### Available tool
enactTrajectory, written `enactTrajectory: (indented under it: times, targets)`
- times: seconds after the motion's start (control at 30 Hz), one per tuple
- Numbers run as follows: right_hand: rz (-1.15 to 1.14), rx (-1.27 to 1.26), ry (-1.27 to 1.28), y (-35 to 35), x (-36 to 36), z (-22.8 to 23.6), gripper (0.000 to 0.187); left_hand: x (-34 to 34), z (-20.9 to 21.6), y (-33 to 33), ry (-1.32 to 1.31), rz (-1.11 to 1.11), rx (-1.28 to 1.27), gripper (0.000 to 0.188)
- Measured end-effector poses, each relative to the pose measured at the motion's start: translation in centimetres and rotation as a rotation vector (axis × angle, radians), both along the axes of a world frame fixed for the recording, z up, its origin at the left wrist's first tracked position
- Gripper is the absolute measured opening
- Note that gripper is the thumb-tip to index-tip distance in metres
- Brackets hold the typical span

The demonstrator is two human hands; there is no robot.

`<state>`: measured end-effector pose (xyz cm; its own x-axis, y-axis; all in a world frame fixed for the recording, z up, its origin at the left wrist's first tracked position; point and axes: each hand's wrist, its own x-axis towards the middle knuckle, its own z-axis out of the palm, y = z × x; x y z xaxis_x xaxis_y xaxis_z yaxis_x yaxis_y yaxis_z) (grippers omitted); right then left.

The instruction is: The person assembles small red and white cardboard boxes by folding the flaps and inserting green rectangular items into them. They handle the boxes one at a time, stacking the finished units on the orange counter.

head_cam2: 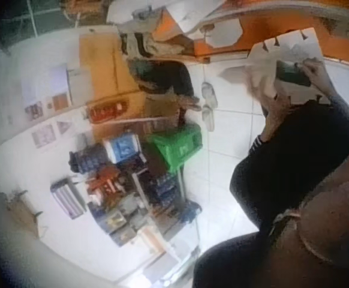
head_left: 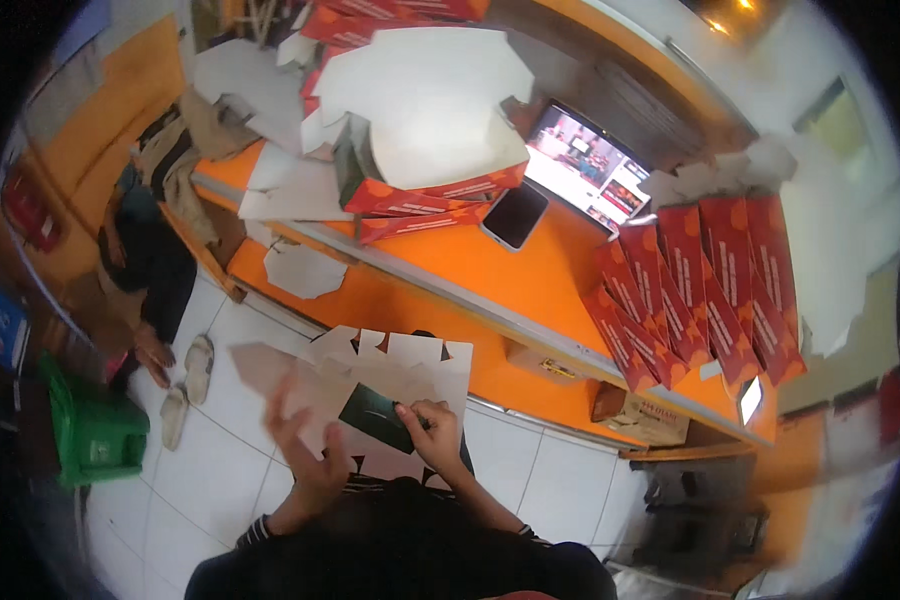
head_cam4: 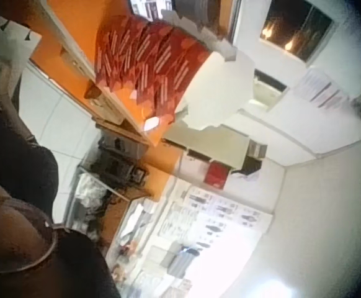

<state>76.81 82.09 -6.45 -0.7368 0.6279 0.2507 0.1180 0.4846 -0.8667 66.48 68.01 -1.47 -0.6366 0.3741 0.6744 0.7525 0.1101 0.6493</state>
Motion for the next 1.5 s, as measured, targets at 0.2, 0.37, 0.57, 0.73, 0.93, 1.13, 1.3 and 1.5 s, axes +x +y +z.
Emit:
enactTrajectory:
  times: [0.2,0.37,0.57,0.73,0.93,1.13,1.3,1.5]
  targets:
    - [0.101,-0.144,0.045,0.4,-0.5,0.4,0.034,-2.6,-4.7,1.4,-0.653,-0.093,0.224,0.036]
    - [0.096,-0.229,0.002,0.2,-0.5,0.7,0.032,-3.1,-4.0,2.6,-0.446,-0.446,-0.293,0.023]
    - [0.078,-0.157,0.053,-0.8,-0.8,1.3,0.027,-3.7,-4.5,2.4,-0.369,-0.335,-0.407,0.018]
    - [0.206,0.094,0.175,-0.3,-0.8,4.2,0.020,-3.0,-2.3,0.3,-0.501,-0.659,-0.498,0.025]
    - [0.276,0.123,0.191,0.8,-1.0,7.4,0.018,-1.7,-1.1,-0.5,-0.330,-0.603,-0.496,0.082]
    - [-0.108,0.398,0.105,1.0,-1.3,6.7,0.103,-0.9,-8.2,-0.7,-1.013,-0.572,0.020,0.096]
    - [-0.118,0.104,0.036,3.4,-0.4,2.1,0.127,0.4,-10.8,-1.7,-0.862,-0.550,0.011,0.077]
    - [0.202,-0.424,-0.045,5.9,2.4,-1.8,0.110,-1.2,-9.8,-3.8,-0.832,-0.656,-0.383,0.048]
